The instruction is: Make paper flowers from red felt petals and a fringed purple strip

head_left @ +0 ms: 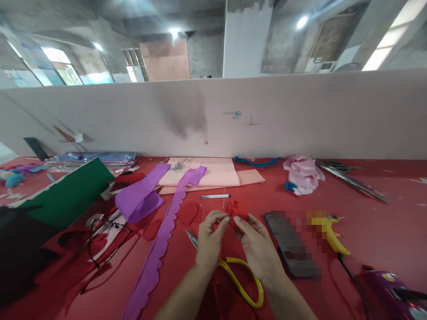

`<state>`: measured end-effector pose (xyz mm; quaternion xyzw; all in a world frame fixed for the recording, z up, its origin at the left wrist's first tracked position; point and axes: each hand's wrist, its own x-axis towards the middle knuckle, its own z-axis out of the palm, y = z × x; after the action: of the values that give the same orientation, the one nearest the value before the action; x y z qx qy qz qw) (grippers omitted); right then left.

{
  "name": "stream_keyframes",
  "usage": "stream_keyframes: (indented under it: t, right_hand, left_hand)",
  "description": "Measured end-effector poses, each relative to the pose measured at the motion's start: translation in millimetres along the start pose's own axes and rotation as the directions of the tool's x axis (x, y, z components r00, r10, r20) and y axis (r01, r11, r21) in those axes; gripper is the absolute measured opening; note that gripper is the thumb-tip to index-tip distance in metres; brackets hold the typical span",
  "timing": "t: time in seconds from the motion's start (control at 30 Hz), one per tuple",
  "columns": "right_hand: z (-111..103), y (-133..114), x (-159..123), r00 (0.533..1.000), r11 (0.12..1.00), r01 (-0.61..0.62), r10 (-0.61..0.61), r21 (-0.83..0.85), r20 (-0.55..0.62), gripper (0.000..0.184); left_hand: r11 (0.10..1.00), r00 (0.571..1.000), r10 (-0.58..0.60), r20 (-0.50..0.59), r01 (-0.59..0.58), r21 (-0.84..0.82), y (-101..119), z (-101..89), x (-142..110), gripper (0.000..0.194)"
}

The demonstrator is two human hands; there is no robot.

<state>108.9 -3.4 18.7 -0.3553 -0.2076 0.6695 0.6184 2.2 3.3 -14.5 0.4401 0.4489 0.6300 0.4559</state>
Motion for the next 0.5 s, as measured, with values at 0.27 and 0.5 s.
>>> stream_keyframes:
  t: [0.27,0.5]
  right_hand:
    - [3.1,1.0,-1.8,0.984,0.987,0.104,-0.084,-0.124,0.160,0.019]
    - [2.6,2.0,-3.6,0.974,0.941,0.196,-0.154,-0.276,0.165,0.022]
  left_hand:
    - [1.000,1.000,0.004,-0.005,-0.004,-0.024,4.7,2.0,0.2,0.012]
    - [1.000,0.999,-0.002,-0.033,0.003,0.003,4.6,2.1,-2.5,0.012]
